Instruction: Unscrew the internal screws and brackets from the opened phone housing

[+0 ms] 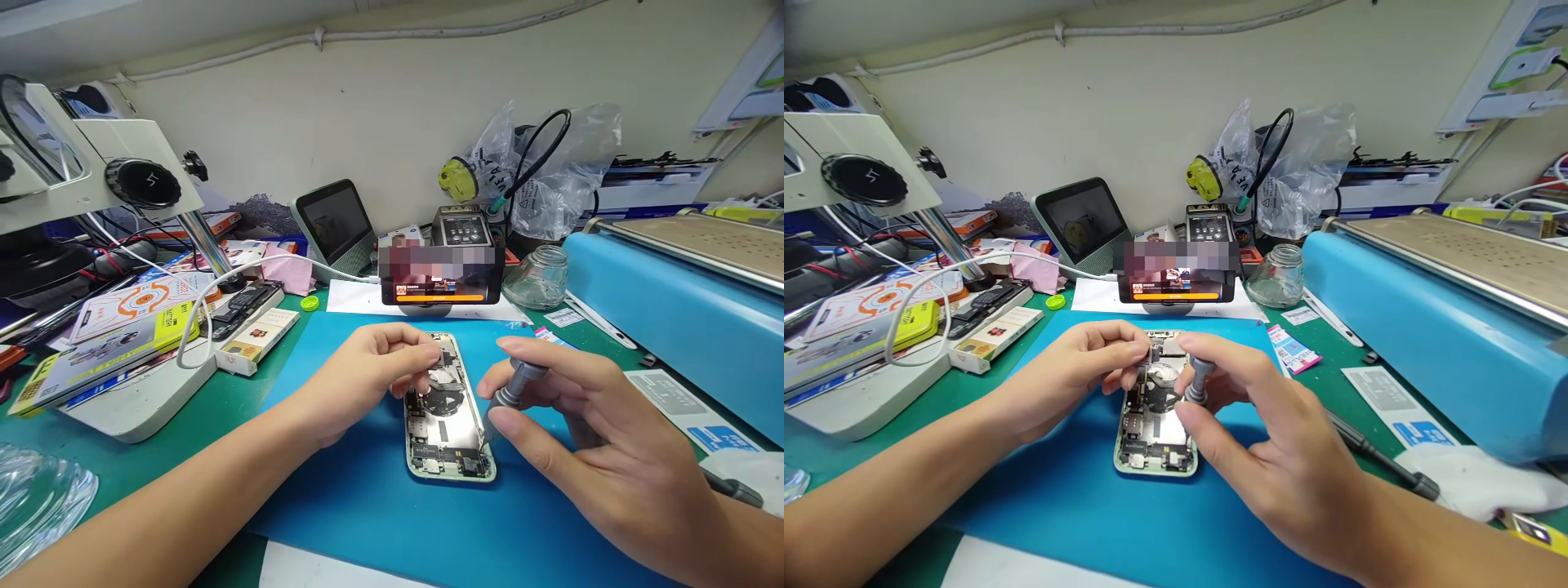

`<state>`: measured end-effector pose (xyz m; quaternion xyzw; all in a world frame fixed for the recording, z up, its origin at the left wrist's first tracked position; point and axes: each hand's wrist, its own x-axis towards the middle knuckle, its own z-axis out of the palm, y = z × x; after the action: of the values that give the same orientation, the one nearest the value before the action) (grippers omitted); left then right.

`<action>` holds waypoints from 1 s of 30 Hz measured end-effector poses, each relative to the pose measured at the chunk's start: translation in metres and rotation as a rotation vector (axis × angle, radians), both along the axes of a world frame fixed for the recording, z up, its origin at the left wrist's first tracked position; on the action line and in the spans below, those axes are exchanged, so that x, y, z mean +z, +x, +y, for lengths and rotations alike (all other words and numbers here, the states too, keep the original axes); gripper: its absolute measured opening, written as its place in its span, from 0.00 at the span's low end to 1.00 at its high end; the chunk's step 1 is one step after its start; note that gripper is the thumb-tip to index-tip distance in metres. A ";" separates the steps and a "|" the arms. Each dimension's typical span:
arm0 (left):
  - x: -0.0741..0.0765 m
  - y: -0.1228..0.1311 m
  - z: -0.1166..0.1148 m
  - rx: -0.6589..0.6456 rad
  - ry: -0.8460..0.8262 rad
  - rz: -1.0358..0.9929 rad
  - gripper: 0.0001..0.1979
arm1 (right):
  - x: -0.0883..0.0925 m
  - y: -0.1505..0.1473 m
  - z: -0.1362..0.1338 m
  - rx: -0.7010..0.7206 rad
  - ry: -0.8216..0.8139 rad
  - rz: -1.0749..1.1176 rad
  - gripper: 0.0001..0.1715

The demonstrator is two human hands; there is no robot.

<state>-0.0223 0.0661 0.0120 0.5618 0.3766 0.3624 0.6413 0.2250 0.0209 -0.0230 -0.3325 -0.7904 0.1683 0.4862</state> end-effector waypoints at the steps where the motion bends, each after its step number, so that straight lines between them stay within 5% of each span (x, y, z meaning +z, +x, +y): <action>1: 0.000 0.000 0.000 0.001 -0.006 -0.007 0.14 | 0.000 0.000 0.000 0.000 0.005 -0.001 0.31; 16: 0.004 0.003 -0.003 0.016 -0.025 -0.085 0.14 | 0.002 -0.013 0.002 -0.123 -0.002 0.027 0.35; 30: 0.000 0.001 -0.002 0.004 -0.044 -0.120 0.15 | 0.002 0.000 -0.001 -0.018 0.011 -0.032 0.30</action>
<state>-0.0209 0.0636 0.0122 0.5242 0.3467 0.3884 0.6740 0.2254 0.0201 -0.0207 -0.3396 -0.7959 0.1541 0.4769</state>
